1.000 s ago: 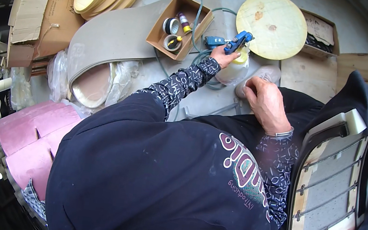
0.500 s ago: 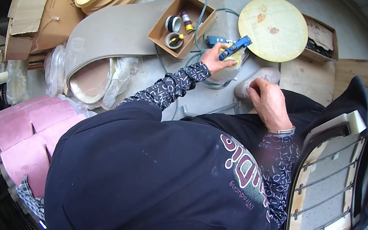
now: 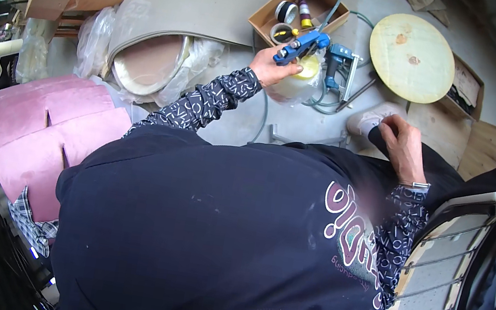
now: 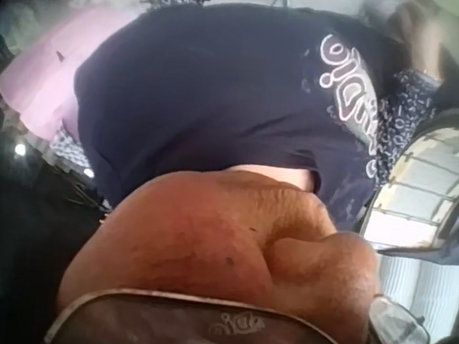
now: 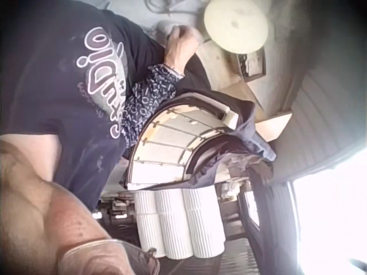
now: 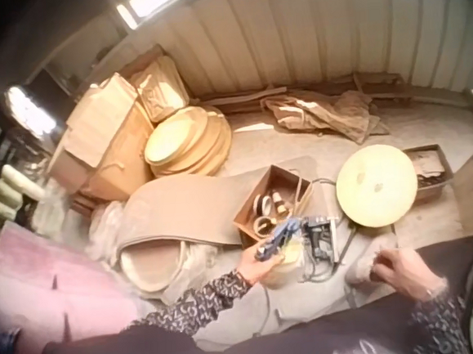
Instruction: The person attaches foam padding pieces onto the corners of a frame by hand, connects an air hose to a pneumatic stapler, and staples the fabric cover onto the frame using the stapler.
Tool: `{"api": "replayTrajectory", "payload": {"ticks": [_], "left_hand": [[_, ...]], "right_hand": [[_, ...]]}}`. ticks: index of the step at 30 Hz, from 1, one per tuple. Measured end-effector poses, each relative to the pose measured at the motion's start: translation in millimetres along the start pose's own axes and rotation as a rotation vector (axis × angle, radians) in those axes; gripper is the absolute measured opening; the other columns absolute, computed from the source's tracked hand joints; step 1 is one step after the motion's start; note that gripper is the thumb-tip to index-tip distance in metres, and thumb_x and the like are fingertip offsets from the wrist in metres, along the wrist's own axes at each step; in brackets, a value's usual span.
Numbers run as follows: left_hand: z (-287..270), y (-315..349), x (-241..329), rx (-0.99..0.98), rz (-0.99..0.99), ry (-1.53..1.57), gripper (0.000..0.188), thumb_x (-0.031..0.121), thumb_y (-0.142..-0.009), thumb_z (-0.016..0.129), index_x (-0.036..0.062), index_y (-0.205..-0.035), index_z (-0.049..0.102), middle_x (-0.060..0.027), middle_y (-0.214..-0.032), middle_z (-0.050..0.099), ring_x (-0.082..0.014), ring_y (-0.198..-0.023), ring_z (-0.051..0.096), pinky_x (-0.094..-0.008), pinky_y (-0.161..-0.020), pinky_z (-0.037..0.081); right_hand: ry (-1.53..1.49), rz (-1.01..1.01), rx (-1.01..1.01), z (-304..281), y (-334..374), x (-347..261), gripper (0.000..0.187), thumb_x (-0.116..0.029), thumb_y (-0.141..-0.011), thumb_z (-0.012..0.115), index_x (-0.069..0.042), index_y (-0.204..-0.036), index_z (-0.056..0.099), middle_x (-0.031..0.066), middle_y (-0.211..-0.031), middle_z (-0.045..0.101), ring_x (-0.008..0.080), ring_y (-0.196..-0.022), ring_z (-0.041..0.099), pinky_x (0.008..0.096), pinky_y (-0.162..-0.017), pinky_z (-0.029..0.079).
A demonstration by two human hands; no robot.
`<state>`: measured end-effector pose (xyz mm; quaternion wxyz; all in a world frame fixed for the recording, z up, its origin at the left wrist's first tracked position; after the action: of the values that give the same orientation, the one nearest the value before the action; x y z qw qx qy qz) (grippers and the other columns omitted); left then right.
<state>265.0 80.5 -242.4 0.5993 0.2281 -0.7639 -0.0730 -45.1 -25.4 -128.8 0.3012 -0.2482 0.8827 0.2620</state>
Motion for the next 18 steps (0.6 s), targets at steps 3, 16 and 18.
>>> {"api": "replayTrajectory", "payload": {"ticks": [3, 16, 18], "left_hand": [[19, 3, 33, -0.044, 0.073, 0.01, 0.044, 0.03, -0.074, 0.077, 0.0042, -0.107, 0.062, -0.0059, -0.086, 0.066, -0.015, -0.079, 0.062, -0.0291, -0.076, 0.05], [176, 5, 268, -0.175, 0.937, 0.212, 0.074, 0.01, -0.085, 0.065, -0.0016, -0.146, 0.027, -0.0285, -0.114, 0.06, -0.0427, -0.106, 0.06, -0.0404, -0.093, 0.049], [166, 18, 293, -0.132, 1.003, 0.257, 0.068, 0.009, -0.085, 0.067, 0.0001, -0.142, 0.033, -0.0281, -0.115, 0.06, -0.039, -0.106, 0.062, -0.0388, -0.09, 0.051]], "right_hand": [[-0.133, -0.012, -0.011, 9, -3, -34, 0.024, -0.019, -0.089, 0.066, 0.003, -0.098, 0.067, 0.0174, -0.083, 0.069, 0.0246, -0.076, 0.069, 0.0332, -0.071, 0.053], [-0.355, -0.128, 0.829, -124, -13, -64, 0.037, -0.03, -0.092, 0.07, 0.004, -0.104, 0.064, 0.0061, -0.092, 0.066, 0.0125, -0.083, 0.061, 0.0274, -0.076, 0.05], [-0.455, -0.139, 0.923, -151, -6, -66, 0.036, -0.029, -0.092, 0.069, 0.004, -0.105, 0.065, 0.0053, -0.092, 0.066, 0.0115, -0.08, 0.061, 0.0262, -0.071, 0.05]]}}
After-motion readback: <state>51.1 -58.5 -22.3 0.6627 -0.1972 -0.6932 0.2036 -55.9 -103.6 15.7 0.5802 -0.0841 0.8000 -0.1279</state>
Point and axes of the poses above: each hand's wrist, its own y-axis away from the middle knuckle, its own z-axis out of the palm, x = y × z, the point moved 7 cm from there along -y, towards the middle knuckle
